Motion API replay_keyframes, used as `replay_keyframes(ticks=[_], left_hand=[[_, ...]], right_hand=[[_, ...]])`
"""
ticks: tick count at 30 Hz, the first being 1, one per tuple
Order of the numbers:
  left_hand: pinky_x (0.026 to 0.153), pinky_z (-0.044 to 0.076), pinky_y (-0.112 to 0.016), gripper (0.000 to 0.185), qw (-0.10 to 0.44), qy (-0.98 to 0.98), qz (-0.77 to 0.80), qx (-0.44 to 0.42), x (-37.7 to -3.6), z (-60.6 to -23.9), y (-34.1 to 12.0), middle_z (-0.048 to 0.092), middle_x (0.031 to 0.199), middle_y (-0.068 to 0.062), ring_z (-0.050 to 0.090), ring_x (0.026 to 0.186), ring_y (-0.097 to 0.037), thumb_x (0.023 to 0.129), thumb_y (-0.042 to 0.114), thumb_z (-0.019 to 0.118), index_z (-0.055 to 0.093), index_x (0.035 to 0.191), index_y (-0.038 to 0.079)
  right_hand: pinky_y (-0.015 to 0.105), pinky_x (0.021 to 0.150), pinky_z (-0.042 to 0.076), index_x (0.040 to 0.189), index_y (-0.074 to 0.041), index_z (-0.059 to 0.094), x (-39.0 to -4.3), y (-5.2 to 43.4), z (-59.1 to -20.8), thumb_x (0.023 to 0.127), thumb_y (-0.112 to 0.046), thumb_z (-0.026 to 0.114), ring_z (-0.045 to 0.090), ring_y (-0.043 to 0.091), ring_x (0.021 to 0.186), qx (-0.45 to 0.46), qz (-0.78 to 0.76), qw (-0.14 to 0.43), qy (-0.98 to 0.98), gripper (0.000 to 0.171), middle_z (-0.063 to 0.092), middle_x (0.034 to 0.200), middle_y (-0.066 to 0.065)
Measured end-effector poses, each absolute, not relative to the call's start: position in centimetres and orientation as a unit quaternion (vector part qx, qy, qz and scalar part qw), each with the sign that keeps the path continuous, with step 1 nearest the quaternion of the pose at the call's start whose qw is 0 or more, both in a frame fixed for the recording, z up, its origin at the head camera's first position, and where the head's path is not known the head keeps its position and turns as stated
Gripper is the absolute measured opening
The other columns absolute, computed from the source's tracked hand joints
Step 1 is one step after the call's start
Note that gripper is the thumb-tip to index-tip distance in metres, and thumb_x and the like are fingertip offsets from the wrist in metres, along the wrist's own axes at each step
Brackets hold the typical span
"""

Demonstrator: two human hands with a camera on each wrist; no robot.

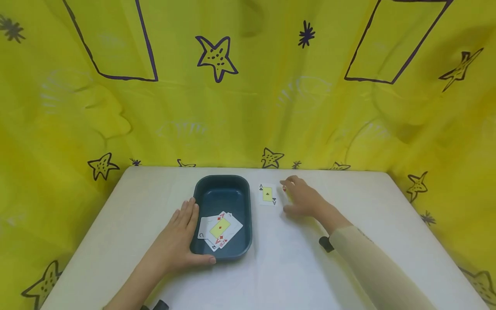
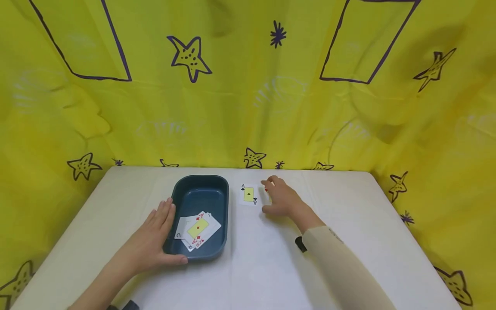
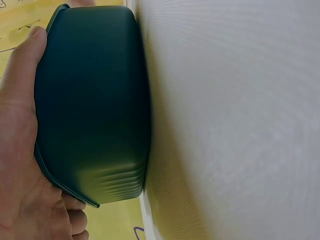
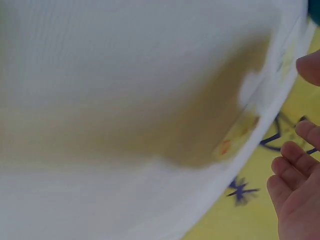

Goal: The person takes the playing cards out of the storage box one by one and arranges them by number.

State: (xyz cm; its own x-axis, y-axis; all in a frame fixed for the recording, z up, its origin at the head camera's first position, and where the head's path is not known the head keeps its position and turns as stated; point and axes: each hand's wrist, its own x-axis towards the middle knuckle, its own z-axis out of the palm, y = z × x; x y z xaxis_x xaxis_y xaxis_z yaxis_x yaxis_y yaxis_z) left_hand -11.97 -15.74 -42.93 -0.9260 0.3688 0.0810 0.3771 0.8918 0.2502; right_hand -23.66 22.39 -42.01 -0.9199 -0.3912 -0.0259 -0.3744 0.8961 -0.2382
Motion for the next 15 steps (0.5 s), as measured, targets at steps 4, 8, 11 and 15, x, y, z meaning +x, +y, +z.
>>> replay_keyframes(ticks=[4,8,11,15], left_hand=[[0.122,0.019,-0.055,0.142,0.009,-0.974,-0.131,-0.185,-11.9,-43.1,-15.7,0.010,0.167,-0.015,0.010,0.154,-0.035,0.056,0.093,0.062,0.022,0.157,0.001],[0.122,0.019,-0.054,0.143,0.008,-0.975,-0.126,-0.183,-11.9,-43.1,-15.8,0.010,0.167,-0.015,0.010,0.154,-0.035,0.056,0.094,0.060,0.022,0.158,0.002],[0.122,0.019,-0.055,0.143,0.006,-0.974,-0.129,-0.187,-11.9,-43.0,-15.8,0.010,0.167,-0.015,0.010,0.154,-0.036,0.057,0.095,0.058,0.021,0.158,0.001],[0.122,0.019,-0.055,0.142,0.006,-0.973,-0.129,-0.191,-11.9,-42.9,-15.7,0.010,0.167,-0.016,0.010,0.154,-0.036,0.058,0.095,0.058,0.021,0.158,0.001]], right_hand=[[0.052,0.099,0.050,0.149,-0.011,0.045,-22.0,20.4,-41.0,0.081,-0.036,0.066,0.048,0.035,0.130,-0.242,-0.125,-0.013,0.962,0.075,0.043,0.148,0.015],[0.050,0.098,0.052,0.149,-0.015,0.047,-20.3,17.8,-39.9,0.084,-0.041,0.066,0.050,0.032,0.129,-0.277,-0.151,-0.038,0.948,0.072,0.043,0.149,0.012],[0.048,0.099,0.052,0.148,-0.015,0.047,-19.1,16.1,-39.4,0.083,-0.043,0.069,0.050,0.030,0.130,-0.307,-0.166,-0.045,0.936,0.074,0.045,0.149,0.011],[0.044,0.103,0.050,0.149,-0.014,0.045,-17.9,14.1,-39.2,0.081,-0.049,0.073,0.049,0.026,0.132,-0.342,-0.162,-0.031,0.925,0.081,0.045,0.150,0.009]])
